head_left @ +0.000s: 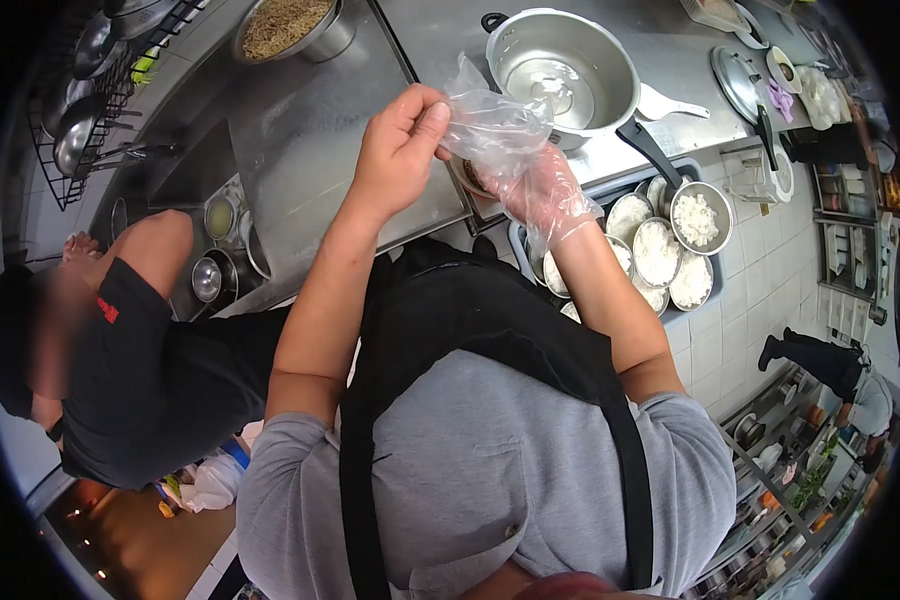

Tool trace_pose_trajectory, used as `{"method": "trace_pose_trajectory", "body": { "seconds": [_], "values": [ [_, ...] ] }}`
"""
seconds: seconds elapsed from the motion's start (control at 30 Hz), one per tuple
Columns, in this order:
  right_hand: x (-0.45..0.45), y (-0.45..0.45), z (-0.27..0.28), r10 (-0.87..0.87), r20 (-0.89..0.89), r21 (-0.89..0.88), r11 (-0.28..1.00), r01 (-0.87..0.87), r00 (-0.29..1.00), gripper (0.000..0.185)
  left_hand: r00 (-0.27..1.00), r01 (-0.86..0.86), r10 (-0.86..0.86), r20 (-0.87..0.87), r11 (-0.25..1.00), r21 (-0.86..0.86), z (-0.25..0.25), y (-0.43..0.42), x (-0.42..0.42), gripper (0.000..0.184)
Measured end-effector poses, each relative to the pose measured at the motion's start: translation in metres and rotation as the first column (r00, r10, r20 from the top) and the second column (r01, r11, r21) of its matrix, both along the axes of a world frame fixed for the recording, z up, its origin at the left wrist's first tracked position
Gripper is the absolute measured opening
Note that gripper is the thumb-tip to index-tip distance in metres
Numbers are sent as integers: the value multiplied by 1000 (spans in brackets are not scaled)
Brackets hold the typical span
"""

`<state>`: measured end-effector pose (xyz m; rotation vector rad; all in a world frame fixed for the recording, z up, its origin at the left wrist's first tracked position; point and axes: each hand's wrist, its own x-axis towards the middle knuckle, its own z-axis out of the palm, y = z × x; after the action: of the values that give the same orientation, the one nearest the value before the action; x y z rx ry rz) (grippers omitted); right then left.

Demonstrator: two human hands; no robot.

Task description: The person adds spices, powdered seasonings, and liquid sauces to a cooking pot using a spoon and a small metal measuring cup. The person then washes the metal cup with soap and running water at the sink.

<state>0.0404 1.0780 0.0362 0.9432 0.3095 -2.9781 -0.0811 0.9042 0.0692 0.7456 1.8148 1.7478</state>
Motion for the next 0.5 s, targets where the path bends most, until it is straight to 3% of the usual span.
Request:
{"method": "trace_pose_trajectory", "body": {
  "seconds": [0.03, 0.1, 0.23, 0.3, 0.33, 0.4, 0.43, 0.5],
  "values": [
    [0, -1, 1, -11, 12, 35, 999, 11, 1000, 31, 1000, 0, 0, 0, 1000, 0, 8, 2, 2, 24],
    [0, -1, -8, -11, -11, 44, 999, 11, 1000, 30, 949, -34, -18, -315, 987, -159, 20, 4, 3, 23],
    [4, -4, -2, -35, -19, -29, 999, 35, 999, 28, 968, -26, -12, -251, 989, -146, 16, 3, 4, 23],
    [5, -3, 2, -34, 18, -34, 999, 35, 999, 28, 983, -135, 123, 135, 987, 85, 6, -1, 2, 22],
    [5, -1, 4, -32, 54, -35, 999, 34, 998, 28, 983, -136, 123, 134, 987, 90, 1, -4, -2, 22],
    [4, 3, 5, -46, 101, 2, 999, 46, 994, 27, 852, -254, 114, 510, 943, 214, -9, -15, -10, 22],
    [3, 5, 5, -62, 149, 35, 998, 57, 987, 26, 853, -254, 112, 510, 942, 219, -16, -19, -11, 22],
    [3, 24, -3, -12, 110, -16, 1000, 13, 994, 24, 673, -336, 24, 739, 900, 277, -34, -28, -12, 22]
  ]
}}
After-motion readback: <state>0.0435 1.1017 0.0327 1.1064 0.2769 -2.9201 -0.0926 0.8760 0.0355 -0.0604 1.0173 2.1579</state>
